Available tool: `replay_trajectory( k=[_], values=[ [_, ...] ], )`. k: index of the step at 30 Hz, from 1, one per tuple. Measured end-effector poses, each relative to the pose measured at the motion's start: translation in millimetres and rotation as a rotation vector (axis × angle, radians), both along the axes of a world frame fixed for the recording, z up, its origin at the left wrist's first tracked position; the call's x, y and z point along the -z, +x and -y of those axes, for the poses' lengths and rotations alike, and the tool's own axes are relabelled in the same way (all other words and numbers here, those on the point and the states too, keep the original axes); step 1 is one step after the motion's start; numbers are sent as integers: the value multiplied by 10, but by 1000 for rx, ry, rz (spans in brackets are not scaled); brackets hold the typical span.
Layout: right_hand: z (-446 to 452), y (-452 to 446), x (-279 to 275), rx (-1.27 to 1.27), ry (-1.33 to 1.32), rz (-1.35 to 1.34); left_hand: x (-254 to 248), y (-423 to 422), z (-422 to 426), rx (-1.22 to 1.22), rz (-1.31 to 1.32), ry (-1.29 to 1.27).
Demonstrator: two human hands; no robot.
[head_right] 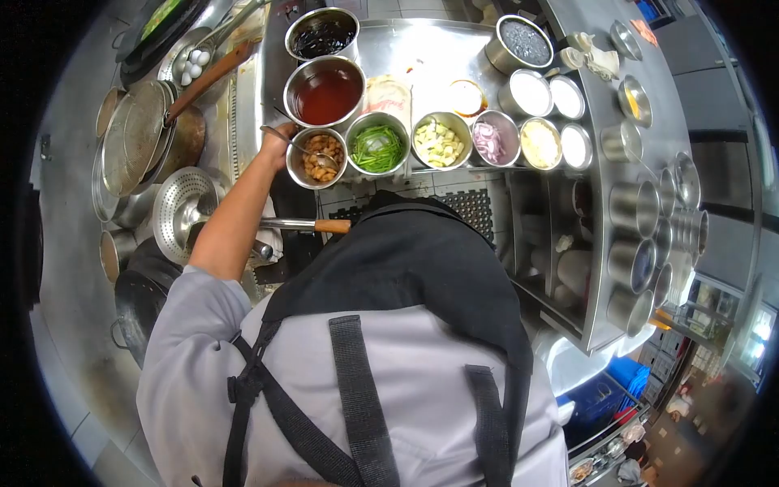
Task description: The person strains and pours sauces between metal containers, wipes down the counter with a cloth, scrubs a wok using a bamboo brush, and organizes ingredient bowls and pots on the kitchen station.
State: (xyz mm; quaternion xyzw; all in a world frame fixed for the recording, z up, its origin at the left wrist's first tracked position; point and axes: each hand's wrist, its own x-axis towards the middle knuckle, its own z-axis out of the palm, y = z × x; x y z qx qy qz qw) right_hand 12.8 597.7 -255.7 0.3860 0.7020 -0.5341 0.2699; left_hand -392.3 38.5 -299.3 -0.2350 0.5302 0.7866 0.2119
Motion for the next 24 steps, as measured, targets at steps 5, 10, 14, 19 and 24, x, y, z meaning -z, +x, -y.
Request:
replay_trajectory(
  k=[5,10,14,19,24],
  values=[
    [-30,58,118,-20,39,3,-521,160,-235,13,144,-80],
    [-118,141,293,-49,97,6,-260,86,194,33,-35,-108],
    [-680,263,954,-14,-587,-555,-1156,332,207,-303,-53,-133],
    [-1118,-102,1261,-514,338,-21,-2115,942,-40,-555,-416,-407],
    [-1497,-591,1436,-503,239,-200,-2188,1554,-1117,-294,-345,-572]
  ],
)
